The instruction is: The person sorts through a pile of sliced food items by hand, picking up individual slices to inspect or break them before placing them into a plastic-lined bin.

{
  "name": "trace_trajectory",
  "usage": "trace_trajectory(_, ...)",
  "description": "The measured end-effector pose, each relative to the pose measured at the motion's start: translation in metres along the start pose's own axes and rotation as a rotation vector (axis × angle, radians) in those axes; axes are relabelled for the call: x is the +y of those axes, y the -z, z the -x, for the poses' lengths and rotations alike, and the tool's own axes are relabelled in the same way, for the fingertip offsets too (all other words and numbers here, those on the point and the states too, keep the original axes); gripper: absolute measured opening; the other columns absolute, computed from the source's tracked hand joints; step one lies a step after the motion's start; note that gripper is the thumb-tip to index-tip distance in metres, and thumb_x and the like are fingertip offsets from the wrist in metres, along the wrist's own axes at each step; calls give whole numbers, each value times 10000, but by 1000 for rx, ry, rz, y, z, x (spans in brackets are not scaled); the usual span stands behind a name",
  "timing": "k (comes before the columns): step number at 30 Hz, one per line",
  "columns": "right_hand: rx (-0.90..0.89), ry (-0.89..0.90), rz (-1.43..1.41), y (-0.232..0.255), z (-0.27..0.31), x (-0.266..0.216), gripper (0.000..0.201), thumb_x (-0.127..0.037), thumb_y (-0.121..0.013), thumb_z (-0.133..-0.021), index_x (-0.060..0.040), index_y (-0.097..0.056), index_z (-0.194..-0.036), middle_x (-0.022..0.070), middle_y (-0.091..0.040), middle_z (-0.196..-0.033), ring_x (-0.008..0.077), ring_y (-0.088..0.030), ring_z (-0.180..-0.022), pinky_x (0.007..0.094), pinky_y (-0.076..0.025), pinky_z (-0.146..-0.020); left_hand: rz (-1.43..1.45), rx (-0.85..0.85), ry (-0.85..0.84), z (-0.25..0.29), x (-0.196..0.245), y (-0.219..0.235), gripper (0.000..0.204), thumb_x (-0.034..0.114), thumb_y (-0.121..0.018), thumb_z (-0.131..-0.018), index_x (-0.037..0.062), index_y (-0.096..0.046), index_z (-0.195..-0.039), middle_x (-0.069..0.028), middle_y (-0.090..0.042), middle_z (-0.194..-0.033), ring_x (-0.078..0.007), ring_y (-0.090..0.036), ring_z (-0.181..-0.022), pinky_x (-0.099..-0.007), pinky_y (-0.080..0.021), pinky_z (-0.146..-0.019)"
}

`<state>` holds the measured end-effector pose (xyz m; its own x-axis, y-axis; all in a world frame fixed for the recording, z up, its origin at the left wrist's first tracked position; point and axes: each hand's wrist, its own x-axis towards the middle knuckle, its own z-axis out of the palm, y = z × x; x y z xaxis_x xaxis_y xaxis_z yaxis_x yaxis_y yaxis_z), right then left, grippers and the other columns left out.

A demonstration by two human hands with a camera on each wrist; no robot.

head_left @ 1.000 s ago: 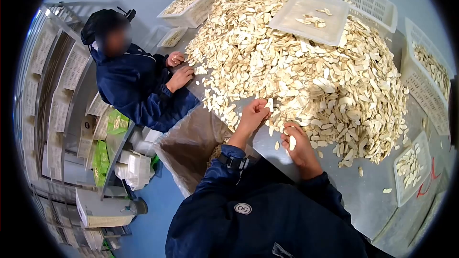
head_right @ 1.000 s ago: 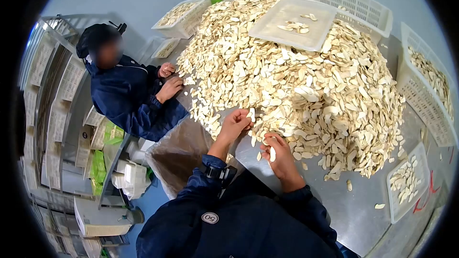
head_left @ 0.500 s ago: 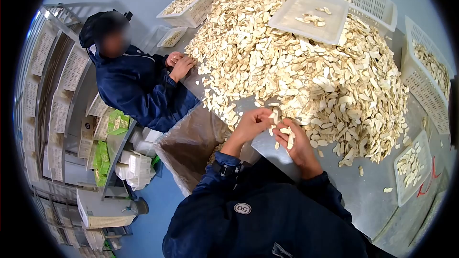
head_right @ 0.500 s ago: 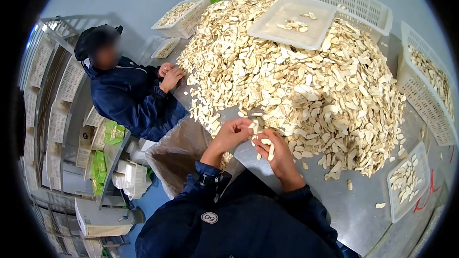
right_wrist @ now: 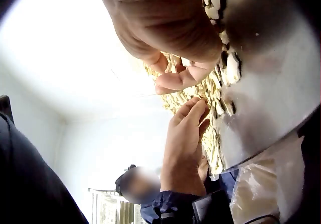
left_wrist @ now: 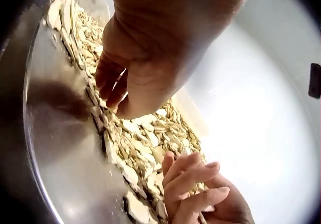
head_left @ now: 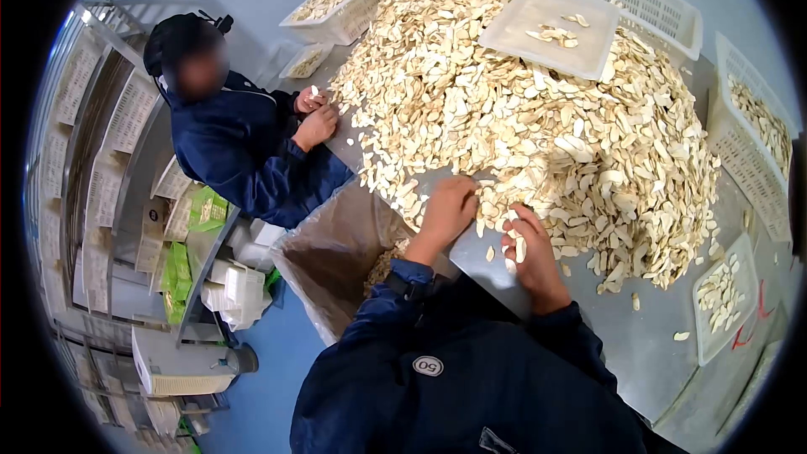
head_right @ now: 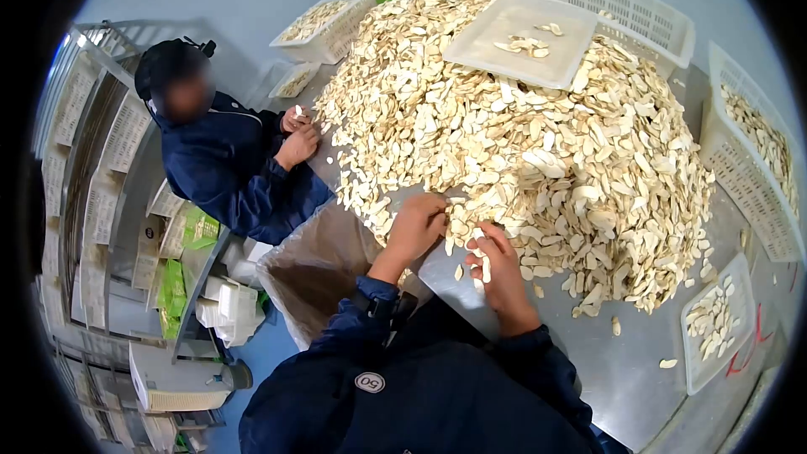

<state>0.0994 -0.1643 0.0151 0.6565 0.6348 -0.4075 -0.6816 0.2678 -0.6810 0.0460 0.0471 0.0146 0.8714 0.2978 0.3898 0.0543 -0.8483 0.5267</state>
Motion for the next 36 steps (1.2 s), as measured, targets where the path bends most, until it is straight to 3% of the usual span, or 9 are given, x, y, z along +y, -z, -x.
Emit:
trace_trajectory(3,-23,45,-22,1,5,-13,411,-179,-563,-967,-85,-546,-1366,52,-606,-1010,126,-602,-772,233,-449,-595,146,-49,-121,-8,24,-14,205,110,-708,-827,39,-674,-1016,-135,-654,-930,-348,-606,-882,-425,-502,-777)
trace_trajectory(6,-64,73,-93,16,-2,-15,351,-154,-556,-960,-83,-568,-1303,40,-605,-993,126,-602,-764,225,-435,-568,23,-102,-154,-4,29,-18,229,104,-715,-818,41,-667,-1032,-131,-652,-934,-331,-624,-854,-409,-509,-741)
trace_trajectory(8,-63,72,-134,27,-8,-14,301,-147,-555,-960,-86,-582,-1253,35,-606,-987,127,-604,-764,224,-432,-560,69,-62,-85,4,16,-24,236,101,-722,-811,43,-671,-1034,-127,-654,-910,-329,-635,-828,-398,-517,-719)
trace_trajectory(9,-35,78,-163,23,-6,-17,179,-141,-564,-955,-103,-590,-1128,23,-602,-967,133,-610,-775,230,-434,-554,92,-41,-50,7,12,-24,240,99,-726,-808,44,-672,-1035,-125,-654,-898,-328,-641,-814,-393,-520,-708)
trace_trajectory(16,-58,55,-150,17,-5,-15,118,-207,-615,-945,-143,-545,-1016,-7,-587,-929,109,-586,-816,230,-434,-565,306,53,334,25,-13,-7,115,61,-673,-876,22,-686,-983,-129,-674,-823,-248,-671,-698,-331,-529,-638)
trace_trajectory(20,-72,71,-161,15,-7,-11,106,-202,-604,-961,-133,-541,-1010,-7,-576,-929,118,-582,-828,233,-435,-593,169,90,268,27,-35,-4,190,21,-664,-903,14,-681,-1092,-72,-682,-842,-127,-650,-732,-287,-534,-689)
trace_trajectory(27,-162,102,-235,21,-10,-9,112,-224,-593,-977,-127,-548,-1012,-47,-509,-852,71,-509,-741,231,-408,-598,-127,149,37,21,-20,9,128,55,-716,-841,31,-673,-959,-128,-625,-864,-309,-622,-776,-392,-507,-697)
trace_trajectory(30,-136,57,-278,23,-10,-8,128,-232,-596,-980,-123,-551,-1029,-56,-500,-823,65,-496,-730,230,-404,-598,31,-60,135,22,6,17,116,74,-697,-831,26,-672,-933,-152,-637,-887,-359,-618,-883,-430,-511,-763)
trace_trajectory(36,-97,56,-286,18,-8,-9,110,-218,-558,-998,-113,-549,-1027,-47,-489,-829,78,-481,-713,234,-392,-592,92,-25,169,34,-8,10,171,49,-704,-831,20,-679,-998,-139,-628,-874,-302,-635,-739,-376,-518,-673)
